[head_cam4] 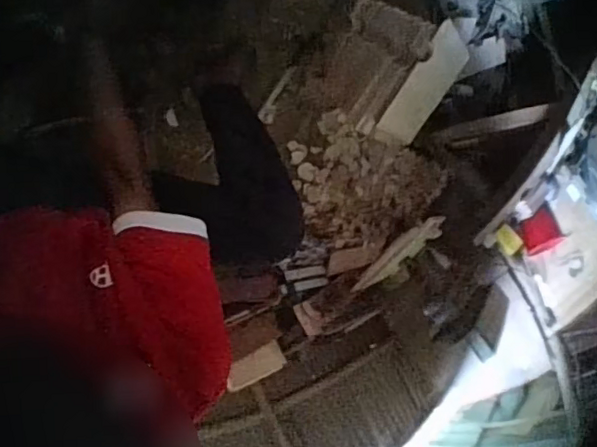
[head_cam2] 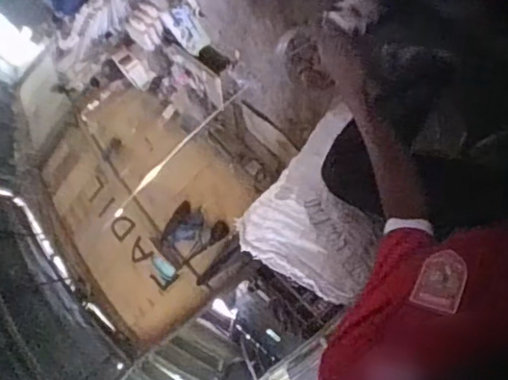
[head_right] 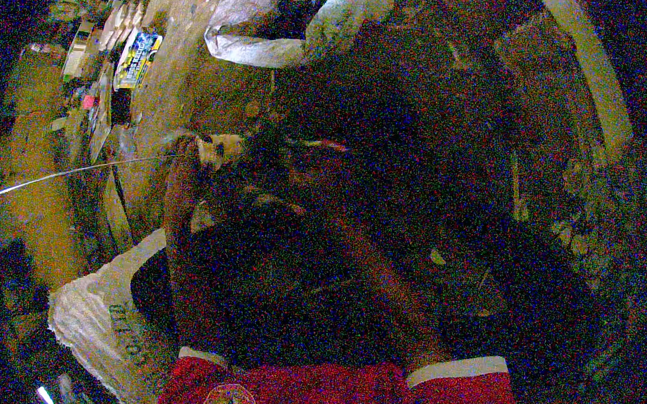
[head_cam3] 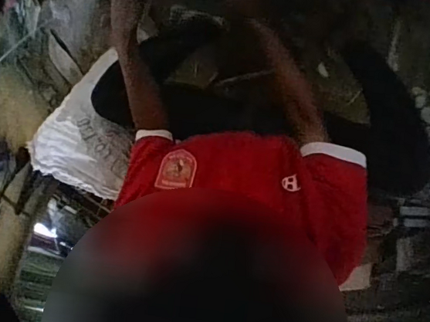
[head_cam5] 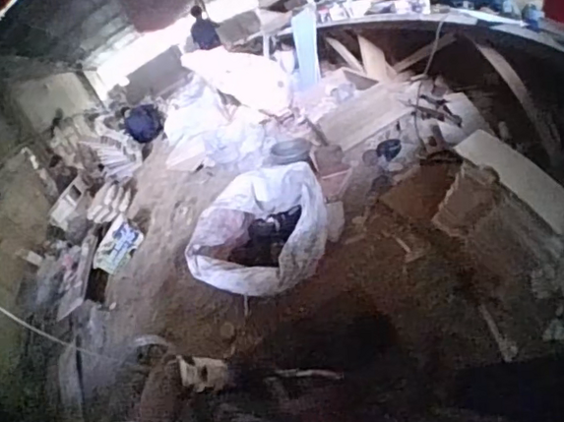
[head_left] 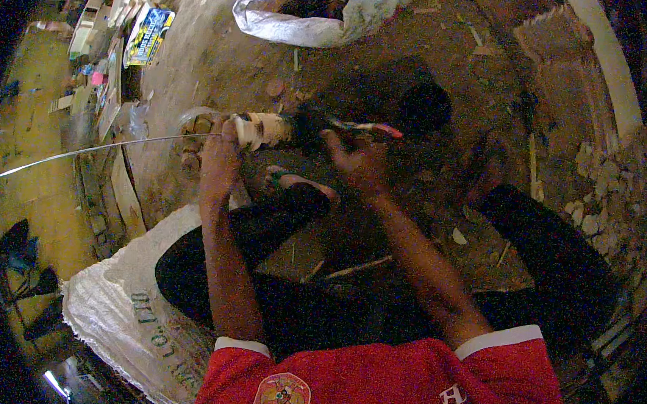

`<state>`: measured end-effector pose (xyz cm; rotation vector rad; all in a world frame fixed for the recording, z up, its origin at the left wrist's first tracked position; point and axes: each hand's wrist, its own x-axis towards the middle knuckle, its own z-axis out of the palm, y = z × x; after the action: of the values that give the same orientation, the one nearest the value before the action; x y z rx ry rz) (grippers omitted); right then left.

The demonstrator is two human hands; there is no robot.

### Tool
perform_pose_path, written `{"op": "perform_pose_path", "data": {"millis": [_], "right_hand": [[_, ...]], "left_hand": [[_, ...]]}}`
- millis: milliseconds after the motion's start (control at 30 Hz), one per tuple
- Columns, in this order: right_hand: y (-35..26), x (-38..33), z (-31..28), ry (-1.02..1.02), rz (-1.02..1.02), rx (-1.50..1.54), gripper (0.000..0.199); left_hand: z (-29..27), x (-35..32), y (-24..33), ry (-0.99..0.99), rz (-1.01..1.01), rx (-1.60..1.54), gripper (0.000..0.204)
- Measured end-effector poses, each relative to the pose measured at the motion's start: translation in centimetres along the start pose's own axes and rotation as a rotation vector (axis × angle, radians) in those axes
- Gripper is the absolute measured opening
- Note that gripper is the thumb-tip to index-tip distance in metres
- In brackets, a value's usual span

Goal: The person sits on the floor and repeatedly picks up small wooden discs from a bowl, stacks them onto a metal rod, and uses a marker to color the edges of the stacked discs. The person handles the discs one at a time and occasionally inspects the stack before continuing.

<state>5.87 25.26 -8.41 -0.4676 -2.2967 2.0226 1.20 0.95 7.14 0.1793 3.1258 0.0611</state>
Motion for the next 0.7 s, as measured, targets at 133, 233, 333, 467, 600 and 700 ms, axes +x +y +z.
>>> {"op": "perform_pose_path", "data": {"millis": [133, 233, 333, 467, 600, 700], "right_hand": [[-5.7, -0.9, 0.7, -0.106, -0.021, 0.354, 0.041], [-7.3, -0.9, -1.4, 0.032, 0.026, 0.051, 0.040], [-7.3, -0.7, -2.4, 0.158, -0.013, -0.121, 0.040], [-6.7, -2.6, -0.7, 0.060, 0.060, 0.033, 0.041], [-5.3, -5.7, 0.9, 0.178, 0.137, -0.330, 0.038], [-4.5, -6.2, 0.9, 0.135, 0.033, 0.153, 0.034]], "left_hand": [[-1.6, -0.7, 1.4, -0.033, -0.198, -0.419, 0.042], [-2.7, -1.4, 1.9, -0.069, -0.297, -0.457, 0.044], [-2.6, -1.2, 1.9, -0.034, -0.202, -0.337, 0.047], [-0.4, -0.7, 1.5, 0.013, -0.191, -0.237, 0.044], [1.5, 0.2, -0.1, -0.109, -0.162, -0.034, 0.042], [1.6, -0.2, -0.6, -0.048, -0.024, -0.121, 0.041]]}}
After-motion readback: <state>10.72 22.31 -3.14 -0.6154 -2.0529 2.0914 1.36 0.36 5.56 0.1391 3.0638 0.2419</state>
